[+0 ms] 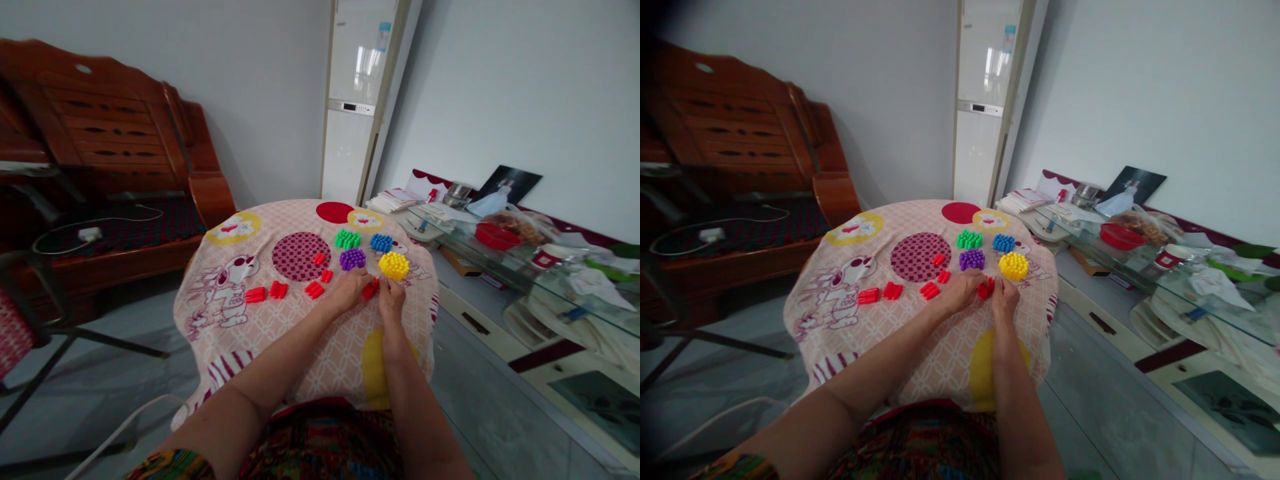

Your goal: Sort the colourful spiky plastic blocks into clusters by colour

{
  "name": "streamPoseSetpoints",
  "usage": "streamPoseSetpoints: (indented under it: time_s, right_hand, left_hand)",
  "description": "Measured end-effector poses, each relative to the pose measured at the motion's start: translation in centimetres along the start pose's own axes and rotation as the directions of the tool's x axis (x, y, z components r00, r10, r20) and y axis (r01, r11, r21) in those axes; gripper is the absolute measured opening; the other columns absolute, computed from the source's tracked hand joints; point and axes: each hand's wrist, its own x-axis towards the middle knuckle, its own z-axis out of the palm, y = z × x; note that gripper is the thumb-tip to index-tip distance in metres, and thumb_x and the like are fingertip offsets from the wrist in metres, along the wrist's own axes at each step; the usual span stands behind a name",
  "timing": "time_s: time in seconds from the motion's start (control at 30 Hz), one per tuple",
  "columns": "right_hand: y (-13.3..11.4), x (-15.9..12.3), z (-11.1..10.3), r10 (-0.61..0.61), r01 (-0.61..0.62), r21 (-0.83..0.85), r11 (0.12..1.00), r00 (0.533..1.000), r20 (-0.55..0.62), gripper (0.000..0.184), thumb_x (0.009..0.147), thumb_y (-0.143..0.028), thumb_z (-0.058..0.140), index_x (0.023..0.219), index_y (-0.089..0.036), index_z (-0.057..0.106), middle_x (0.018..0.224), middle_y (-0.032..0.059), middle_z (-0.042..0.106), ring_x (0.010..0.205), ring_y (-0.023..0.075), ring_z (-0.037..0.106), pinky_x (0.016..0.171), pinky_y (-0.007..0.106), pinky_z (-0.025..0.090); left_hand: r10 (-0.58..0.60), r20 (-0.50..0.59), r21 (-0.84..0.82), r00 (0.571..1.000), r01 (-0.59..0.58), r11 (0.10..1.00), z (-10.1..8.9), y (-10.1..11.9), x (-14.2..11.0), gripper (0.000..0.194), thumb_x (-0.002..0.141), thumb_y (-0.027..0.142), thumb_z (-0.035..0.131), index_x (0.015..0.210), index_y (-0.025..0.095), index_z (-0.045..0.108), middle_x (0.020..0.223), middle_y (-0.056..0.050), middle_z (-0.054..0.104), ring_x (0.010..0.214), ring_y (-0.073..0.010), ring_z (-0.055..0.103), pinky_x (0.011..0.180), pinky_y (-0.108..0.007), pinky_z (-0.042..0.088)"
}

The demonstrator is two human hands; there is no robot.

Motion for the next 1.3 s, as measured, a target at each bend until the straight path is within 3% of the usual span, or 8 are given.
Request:
streamPoseSetpoints:
  time_s: [0.17,0.27,0.37,0.53,0.83,0.97,1.1,1.3]
  right_hand:
    - [0.1,0.0,0.1,0.017,-0.017,0.004,1.0,1.0,0.004,0.037,0.085,-0.043,0.042,0.056,-0.021,0.05,0.055,0.0005,0.052,0.057,0.0148,0.041,0.058,0.029,0.029]
    - [0.1,0.0,0.1,0.018,-0.018,0.006,1.0,1.0,0.004,0.037,0.085,-0.043,0.042,0.056,-0.021,0.048,0.054,-0.0001,0.051,0.057,0.0148,0.041,0.058,0.029,0.027]
    - [0.1,0.0,0.0,0.024,-0.024,0.007,1.0,1.0,0.017,0.037,0.085,-0.044,0.041,0.056,-0.022,0.046,0.054,-0.0006,0.049,0.057,0.0146,0.041,0.058,0.029,0.027]
    - [-0.1,0.1,0.0,0.013,-0.014,0.014,1.0,1.0,0.015,0.037,0.084,-0.046,0.039,0.056,-0.022,0.043,0.053,-0.0013,0.047,0.057,0.0143,0.04,0.058,0.03,0.026]
    - [-0.4,0.1,-0.2,0.027,-0.027,0.026,0.999,1.0,0.01,0.039,0.083,-0.047,0.043,0.056,-0.021,0.049,0.053,0.0006,0.053,0.056,0.0147,0.043,0.058,0.029,0.033]
    - [-0.2,0.0,-0.5,0.117,-0.136,0.223,0.965,0.988,0.098,0.038,0.075,-0.051,0.061,0.086,-0.015,0.069,0.079,0.0076,0.07,0.072,0.0196,0.061,0.068,0.031,0.047]
    - [1.3,-0.3,-0.8,0.07,-0.173,0.324,0.93,0.95,0.305,0.072,0.062,-0.042,0.075,0.127,-0.015,0.062,0.108,0.012,0.071,0.086,0.0232,0.067,0.073,0.035,0.054]
    - [2.2,-0.8,-0.9,-0.012,-0.058,0.197,0.979,0.941,0.337,0.077,0.06,-0.031,0.075,0.134,-0.016,0.059,0.117,0.0112,0.069,0.088,0.0225,0.066,0.083,0.038,0.054]
  left_hand:
    - [-0.169,-0.156,-0.109,0.973,0.153,0.982,-0.6,-1.7,-0.6,0.027,0.083,0.005,0.05,0.101,0.017,0.066,0.105,-0.009,0.067,0.104,-0.02,0.06,0.09,-0.029,0.047]
    - [-0.394,-0.212,-0.079,0.894,0.386,0.919,-1.7,-3.4,-1.1,0.03,0.084,0.01,0.054,0.112,0.016,0.064,0.112,-0.011,0.066,0.11,-0.0226,0.059,0.092,-0.032,0.047]
    - [-0.525,-0.146,0.038,0.839,0.535,0.844,-2.3,-4.7,-1.7,0.03,0.086,0.022,0.058,0.115,0.014,0.064,0.115,-0.016,0.065,0.111,-0.0272,0.061,0.092,-0.035,0.047]
    - [-0.519,-0.021,0.151,0.855,0.515,0.844,-2.1,-5.4,-2.1,0.023,0.089,0.022,0.053,0.104,0.014,0.069,0.111,-0.015,0.069,0.105,-0.0255,0.065,0.088,-0.033,0.048]
    - [-0.275,-0.076,-0.148,0.959,0.261,0.954,-1.4,-3.2,-1.2,0.015,0.077,0.015,0.063,0.089,0.013,0.072,0.09,-0.008,0.072,0.083,-0.0177,0.066,0.079,-0.027,0.05]
    - [-0.238,-0.079,-0.143,0.968,0.225,0.964,-0.3,-3.0,-1.4,0.016,0.075,0.014,0.063,0.086,0.014,0.074,0.089,-0.009,0.072,0.084,-0.0191,0.065,0.08,-0.028,0.05]
    - [-0.259,-0.049,-0.164,0.965,0.248,0.955,0.5,-3.5,-1.6,0.016,0.074,0.016,0.064,0.086,0.016,0.073,0.089,-0.007,0.072,0.084,-0.0187,0.064,0.079,-0.028,0.05]
    - [-0.301,-0.067,-0.218,0.951,0.281,0.935,0.5,-3.4,-1.4,0.012,0.073,0.016,0.065,0.084,0.015,0.068,0.086,-0.005,0.07,0.077,-0.0156,0.062,0.072,-0.026,0.047]
